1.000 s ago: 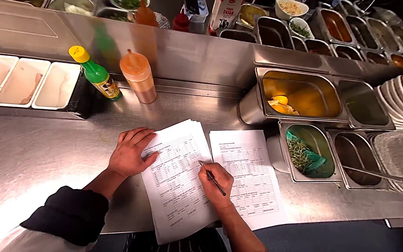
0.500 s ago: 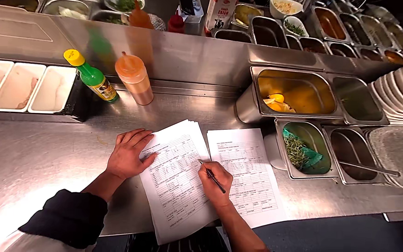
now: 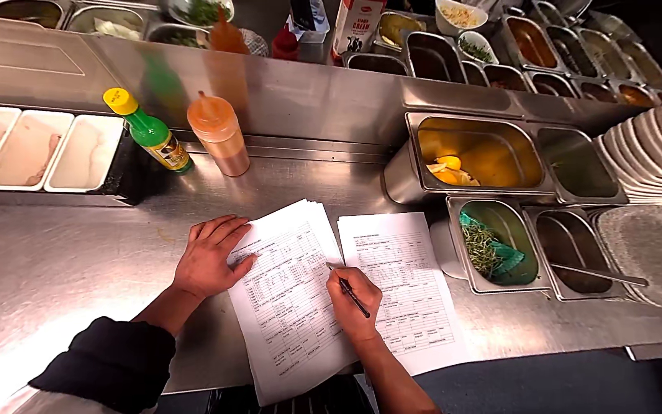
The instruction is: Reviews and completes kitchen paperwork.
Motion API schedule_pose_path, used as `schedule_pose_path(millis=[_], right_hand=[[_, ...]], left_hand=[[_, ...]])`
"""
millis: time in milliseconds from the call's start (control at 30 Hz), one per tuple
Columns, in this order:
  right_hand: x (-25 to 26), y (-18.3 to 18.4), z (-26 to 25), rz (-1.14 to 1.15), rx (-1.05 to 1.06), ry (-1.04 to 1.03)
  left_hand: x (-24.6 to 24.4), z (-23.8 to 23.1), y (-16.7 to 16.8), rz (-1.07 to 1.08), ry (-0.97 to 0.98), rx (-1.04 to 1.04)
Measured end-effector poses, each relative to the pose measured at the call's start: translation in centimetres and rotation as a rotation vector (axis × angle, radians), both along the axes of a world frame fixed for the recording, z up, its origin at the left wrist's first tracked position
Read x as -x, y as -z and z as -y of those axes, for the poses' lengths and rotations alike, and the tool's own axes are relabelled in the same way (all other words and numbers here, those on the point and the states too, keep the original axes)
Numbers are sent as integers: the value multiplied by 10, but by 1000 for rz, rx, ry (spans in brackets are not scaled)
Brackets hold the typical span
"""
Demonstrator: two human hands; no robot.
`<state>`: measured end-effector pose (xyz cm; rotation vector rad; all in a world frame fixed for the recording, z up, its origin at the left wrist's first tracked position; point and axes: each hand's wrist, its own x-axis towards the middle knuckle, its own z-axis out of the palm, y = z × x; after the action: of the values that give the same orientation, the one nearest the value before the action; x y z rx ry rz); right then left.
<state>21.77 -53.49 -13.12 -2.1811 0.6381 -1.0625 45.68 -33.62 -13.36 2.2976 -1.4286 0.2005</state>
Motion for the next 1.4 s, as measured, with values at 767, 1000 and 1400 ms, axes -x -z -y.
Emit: schedule_pose_path(millis=[767,1000,1400], right_hand=[[136,-14,119,-60,-163,290],[139,-3,124,-3,-196,279],[124,5,118,-70,-3,309]], left_hand=[[-2,-1,4,-13,22,24],[-3,-1,4,-15,27,17],[-4,-1,3,-14,27,4]])
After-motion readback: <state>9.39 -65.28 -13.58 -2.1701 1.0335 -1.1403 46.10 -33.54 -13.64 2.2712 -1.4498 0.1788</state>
